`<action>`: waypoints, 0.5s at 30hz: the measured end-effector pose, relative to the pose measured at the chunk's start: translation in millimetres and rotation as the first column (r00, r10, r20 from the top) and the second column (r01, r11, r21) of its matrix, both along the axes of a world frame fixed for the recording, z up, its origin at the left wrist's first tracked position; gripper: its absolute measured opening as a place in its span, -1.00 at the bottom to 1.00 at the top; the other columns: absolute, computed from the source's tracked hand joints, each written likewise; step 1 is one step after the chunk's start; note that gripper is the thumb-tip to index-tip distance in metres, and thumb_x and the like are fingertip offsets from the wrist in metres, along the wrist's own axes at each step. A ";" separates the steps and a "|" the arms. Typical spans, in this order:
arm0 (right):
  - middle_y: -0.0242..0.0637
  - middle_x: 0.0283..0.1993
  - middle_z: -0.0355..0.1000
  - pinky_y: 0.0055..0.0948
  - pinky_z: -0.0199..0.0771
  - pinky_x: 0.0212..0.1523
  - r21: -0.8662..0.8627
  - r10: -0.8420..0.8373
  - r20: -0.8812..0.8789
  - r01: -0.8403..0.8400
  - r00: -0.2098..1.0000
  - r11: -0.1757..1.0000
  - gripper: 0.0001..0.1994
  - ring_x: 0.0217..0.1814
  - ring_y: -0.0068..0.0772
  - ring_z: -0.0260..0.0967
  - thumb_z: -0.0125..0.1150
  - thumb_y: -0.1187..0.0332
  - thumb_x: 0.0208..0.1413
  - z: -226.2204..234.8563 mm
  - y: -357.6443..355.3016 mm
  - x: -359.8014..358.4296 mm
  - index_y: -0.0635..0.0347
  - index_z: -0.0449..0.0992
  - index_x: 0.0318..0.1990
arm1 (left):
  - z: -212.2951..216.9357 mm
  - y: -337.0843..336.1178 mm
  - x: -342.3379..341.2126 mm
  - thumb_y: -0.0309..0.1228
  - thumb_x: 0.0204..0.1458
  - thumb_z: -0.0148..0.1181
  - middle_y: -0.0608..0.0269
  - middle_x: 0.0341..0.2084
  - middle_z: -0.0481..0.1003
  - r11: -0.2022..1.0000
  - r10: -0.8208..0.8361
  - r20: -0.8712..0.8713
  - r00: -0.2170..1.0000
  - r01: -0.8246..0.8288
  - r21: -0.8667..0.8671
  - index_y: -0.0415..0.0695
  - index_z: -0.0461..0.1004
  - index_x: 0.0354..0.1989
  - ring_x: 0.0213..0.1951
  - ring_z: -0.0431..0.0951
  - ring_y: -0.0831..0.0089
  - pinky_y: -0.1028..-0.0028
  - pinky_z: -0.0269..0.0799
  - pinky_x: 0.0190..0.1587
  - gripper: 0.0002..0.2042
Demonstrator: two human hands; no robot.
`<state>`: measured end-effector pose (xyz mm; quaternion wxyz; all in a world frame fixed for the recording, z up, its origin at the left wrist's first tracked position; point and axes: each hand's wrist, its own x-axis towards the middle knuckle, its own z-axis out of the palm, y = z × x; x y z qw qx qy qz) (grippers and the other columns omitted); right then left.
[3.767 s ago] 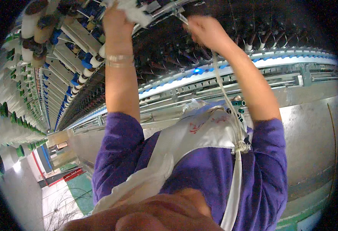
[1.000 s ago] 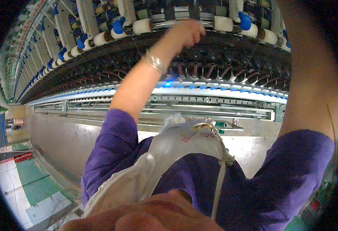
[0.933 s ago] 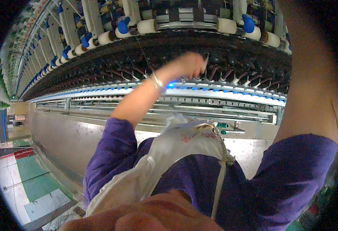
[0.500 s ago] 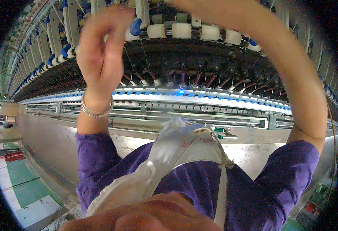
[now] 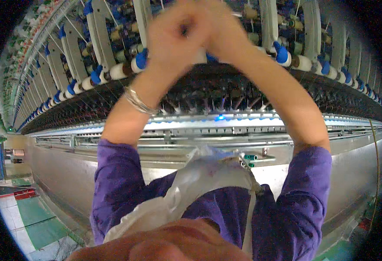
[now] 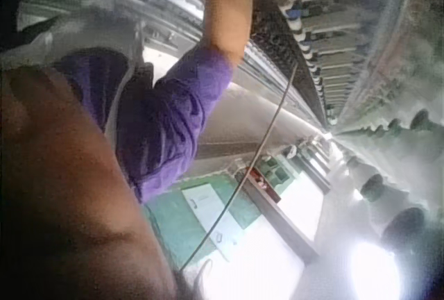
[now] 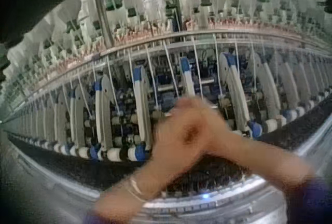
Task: The person tends a ring spinning machine in a textile mill. They wipe the machine rail with a cloth, remove empty yarn bobbins from spindles, mount full white yarn bobbins onto the spindles, and carry collected bobbins along the machine aisle.
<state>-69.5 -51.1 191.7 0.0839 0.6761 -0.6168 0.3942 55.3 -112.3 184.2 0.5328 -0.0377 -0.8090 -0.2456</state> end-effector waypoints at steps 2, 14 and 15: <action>-0.11 0.08 0.43 -0.26 0.33 0.17 -0.222 -0.111 0.199 0.155 0.974 0.963 -0.68 0.17 -0.15 0.34 -0.08 0.45 0.25 28.8 -14.1 -52.6 0.28 0.41 0.11 | 26.9 -68.8 -28.2 -0.35 0.06 0.19 0.23 -0.58 0.51 0.665 0.686 0.198 0.700 -0.494 -0.560 -0.12 0.55 -0.38 -0.52 0.53 0.35 0.43 0.40 -0.46 -0.88; -0.20 0.12 0.41 -0.18 0.40 -0.03 0.024 0.525 -0.765 0.798 -0.373 0.602 -0.79 0.02 -0.31 0.37 0.06 0.41 0.20 51.6 -155.2 -156.2 0.14 0.52 -0.05 | 66.5 -215.6 -135.7 -0.45 0.05 0.06 -0.05 -0.26 0.57 0.312 0.949 0.317 0.003 0.166 -0.935 -0.20 0.59 -0.34 -0.19 0.57 0.00 0.13 0.50 -0.22 -0.83; -0.15 -0.01 0.46 -0.19 0.43 -0.10 0.334 0.016 -0.927 0.805 0.375 0.490 -0.85 -0.07 -0.25 0.41 0.09 0.44 0.17 55.0 -145.9 -148.1 0.18 0.54 -0.16 | 68.7 -202.1 -131.1 -0.44 0.04 0.14 0.01 -0.26 0.58 0.568 0.823 0.551 0.141 -0.179 -0.803 -0.16 0.61 -0.34 -0.23 0.60 0.07 0.16 0.52 -0.26 -0.87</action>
